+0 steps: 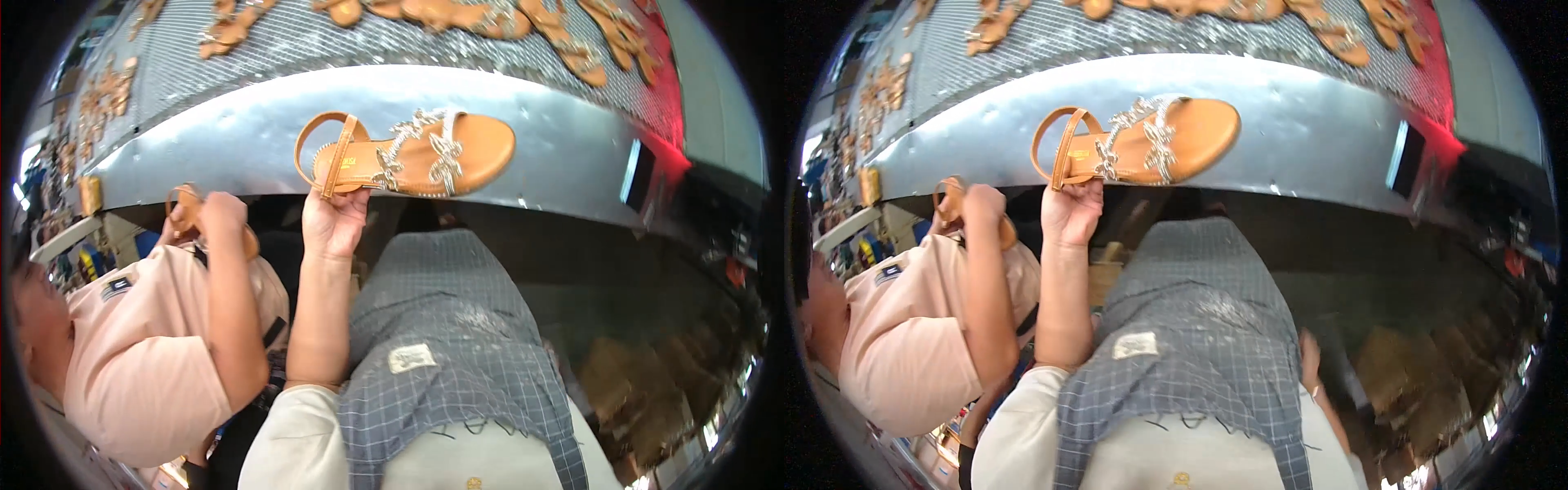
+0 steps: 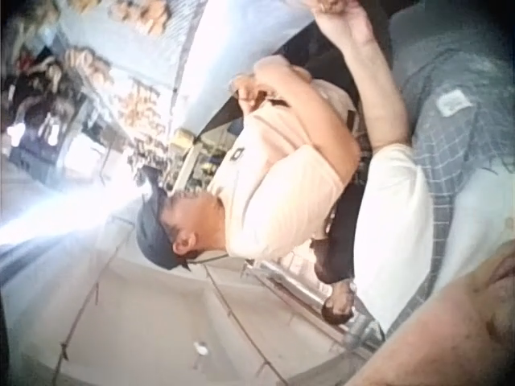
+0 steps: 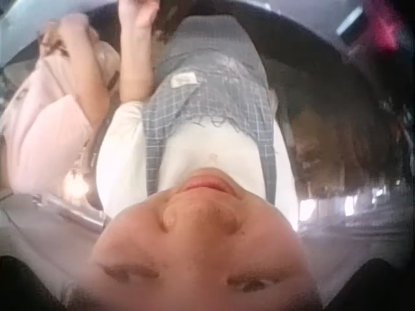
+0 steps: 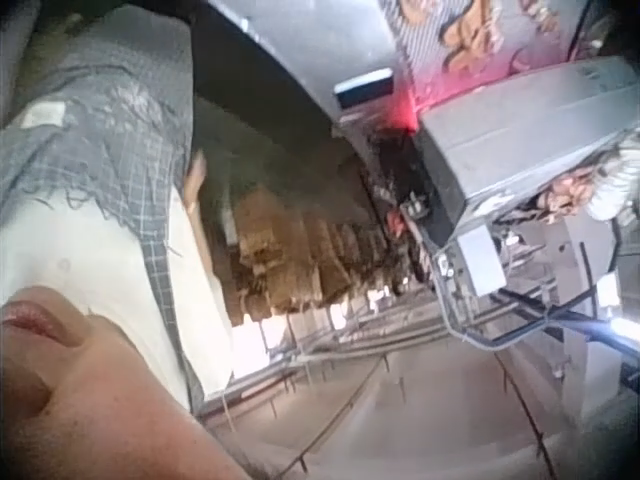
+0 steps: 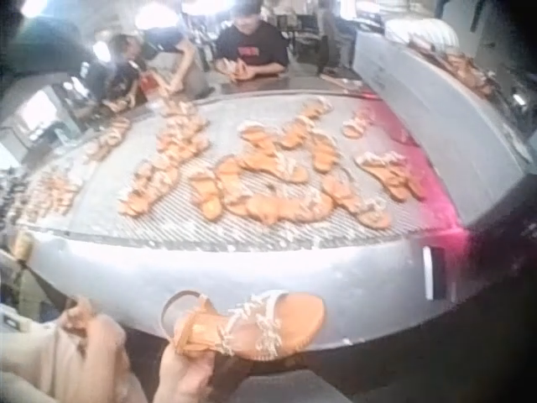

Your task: Inspecting and handling sandals on a conveyor belt in a shoe factory finishing area.

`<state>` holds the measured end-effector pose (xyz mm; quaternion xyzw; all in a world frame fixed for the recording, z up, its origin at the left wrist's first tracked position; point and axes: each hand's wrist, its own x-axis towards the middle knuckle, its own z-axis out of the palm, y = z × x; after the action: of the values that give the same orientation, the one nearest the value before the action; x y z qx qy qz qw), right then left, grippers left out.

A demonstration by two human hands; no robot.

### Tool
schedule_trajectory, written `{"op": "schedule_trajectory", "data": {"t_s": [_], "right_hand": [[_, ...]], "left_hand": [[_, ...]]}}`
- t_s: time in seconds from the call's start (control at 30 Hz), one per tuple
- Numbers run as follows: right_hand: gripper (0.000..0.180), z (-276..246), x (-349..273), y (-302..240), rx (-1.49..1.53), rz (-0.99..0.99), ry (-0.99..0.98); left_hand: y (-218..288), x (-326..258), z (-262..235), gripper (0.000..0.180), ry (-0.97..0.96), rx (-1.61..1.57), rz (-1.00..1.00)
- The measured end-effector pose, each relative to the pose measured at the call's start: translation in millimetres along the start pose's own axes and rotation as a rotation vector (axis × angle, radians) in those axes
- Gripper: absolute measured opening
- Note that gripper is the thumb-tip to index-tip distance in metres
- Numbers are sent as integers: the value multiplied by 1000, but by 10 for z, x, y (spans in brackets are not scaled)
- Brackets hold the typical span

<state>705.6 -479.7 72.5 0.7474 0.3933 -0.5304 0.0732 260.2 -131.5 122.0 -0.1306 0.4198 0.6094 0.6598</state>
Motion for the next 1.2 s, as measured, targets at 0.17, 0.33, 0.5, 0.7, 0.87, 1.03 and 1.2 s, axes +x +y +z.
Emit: {"op": "schedule_trajectory", "data": {"t_s": [0.17, 0.33, 0.5, 0.7, 0.87, 1.03, 1.2], "right_hand": [[27, 232, 395, 775, 144, -45, 49], [28, 260, 506, 171, 336, -21, 124], [29, -251, 490, -429, 483, 12, 182], [30, -690, 21, -835, 647, 143, 338], [32, -977, -391, -1292, 792, 232, 441], [40, -1265, -521, -1150, 831, 182, 499], [51, -2302, 706, -1577, 1087, -284, 72]], "left_hand": [[631, 440, 168, 22, 151, -180, 56], [1698, 1385, -98, 28, 242, -314, 431], [3651, 2370, -291, 47, 4, -588, 683], [3800, 3293, 723, 79, 343, 232, 538], [3164, 3914, 668, 77, 363, 1013, 625], [3116, 3994, 517, 85, 768, 1444, 657], [2929, 3298, 664, 32, 253, 743, 749]]}}
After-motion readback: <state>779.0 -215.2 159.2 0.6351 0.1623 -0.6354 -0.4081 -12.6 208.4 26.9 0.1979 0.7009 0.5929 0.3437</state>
